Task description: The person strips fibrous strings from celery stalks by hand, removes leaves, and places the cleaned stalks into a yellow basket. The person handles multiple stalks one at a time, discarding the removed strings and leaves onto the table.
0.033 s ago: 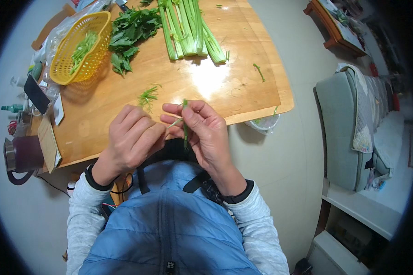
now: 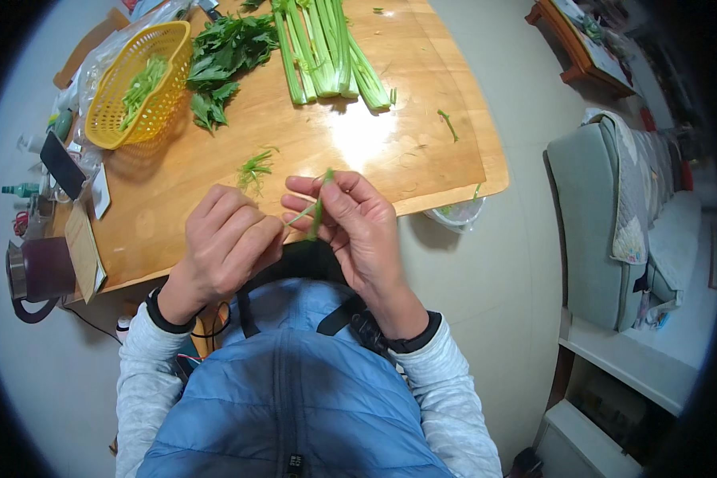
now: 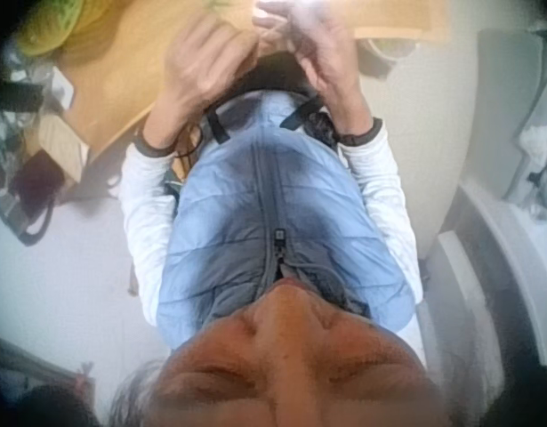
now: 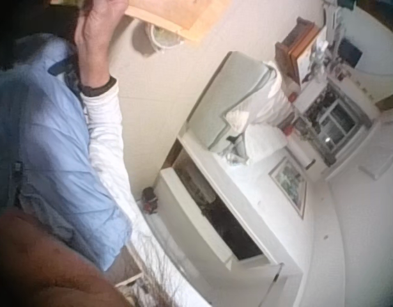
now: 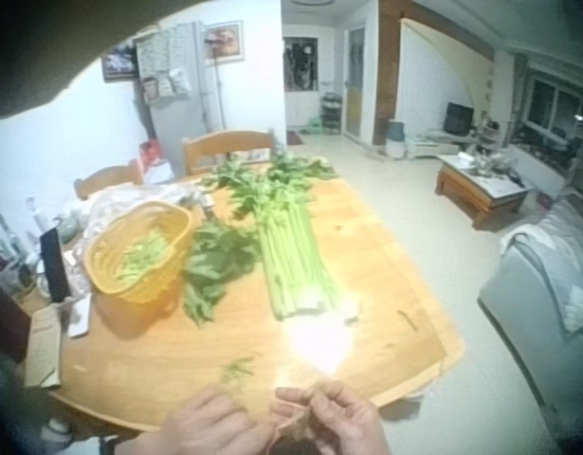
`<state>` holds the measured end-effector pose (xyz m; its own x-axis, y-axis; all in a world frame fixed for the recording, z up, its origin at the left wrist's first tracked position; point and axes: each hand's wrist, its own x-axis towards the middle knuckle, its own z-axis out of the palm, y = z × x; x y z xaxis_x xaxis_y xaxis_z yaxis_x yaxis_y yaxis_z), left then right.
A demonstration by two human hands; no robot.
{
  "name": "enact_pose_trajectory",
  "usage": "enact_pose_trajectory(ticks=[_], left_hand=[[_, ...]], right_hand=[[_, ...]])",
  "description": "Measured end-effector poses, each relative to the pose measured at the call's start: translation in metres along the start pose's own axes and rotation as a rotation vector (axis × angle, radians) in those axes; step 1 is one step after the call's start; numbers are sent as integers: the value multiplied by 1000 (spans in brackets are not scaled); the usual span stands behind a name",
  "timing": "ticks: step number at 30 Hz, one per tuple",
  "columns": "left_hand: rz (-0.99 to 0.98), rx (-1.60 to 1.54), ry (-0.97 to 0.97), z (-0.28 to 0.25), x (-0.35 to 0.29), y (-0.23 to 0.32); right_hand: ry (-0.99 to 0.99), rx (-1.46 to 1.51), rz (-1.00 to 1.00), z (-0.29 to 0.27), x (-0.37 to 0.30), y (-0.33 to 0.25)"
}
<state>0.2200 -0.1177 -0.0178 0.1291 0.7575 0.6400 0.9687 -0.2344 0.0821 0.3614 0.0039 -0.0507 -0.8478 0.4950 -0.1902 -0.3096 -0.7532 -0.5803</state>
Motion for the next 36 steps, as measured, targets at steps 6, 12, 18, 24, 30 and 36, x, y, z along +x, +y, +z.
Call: enact_pose_trajectory(ticks=[6, 12, 18, 24, 30, 36], left_hand=[[-89, 43, 45, -19, -5, -7], [-257, 134, -43, -24, -18, -27], [-466, 95, -207, -23, -8, -26], [-726, -505, -38, -3, 5, 2], [-848, -640, -4, 3, 4, 8], [-989, -702, 115, 8, 4, 13]], right_hand=[[117, 12, -139, -15, 9, -19], [162, -60, -234, -18, 6, -29], [87, -124, -189, -6, 12, -17], [27, -250, -217, 11, 16, -3], [15, -508, -388, 17, 13, 3], [-132, -1049, -818, 15, 2, 12]])
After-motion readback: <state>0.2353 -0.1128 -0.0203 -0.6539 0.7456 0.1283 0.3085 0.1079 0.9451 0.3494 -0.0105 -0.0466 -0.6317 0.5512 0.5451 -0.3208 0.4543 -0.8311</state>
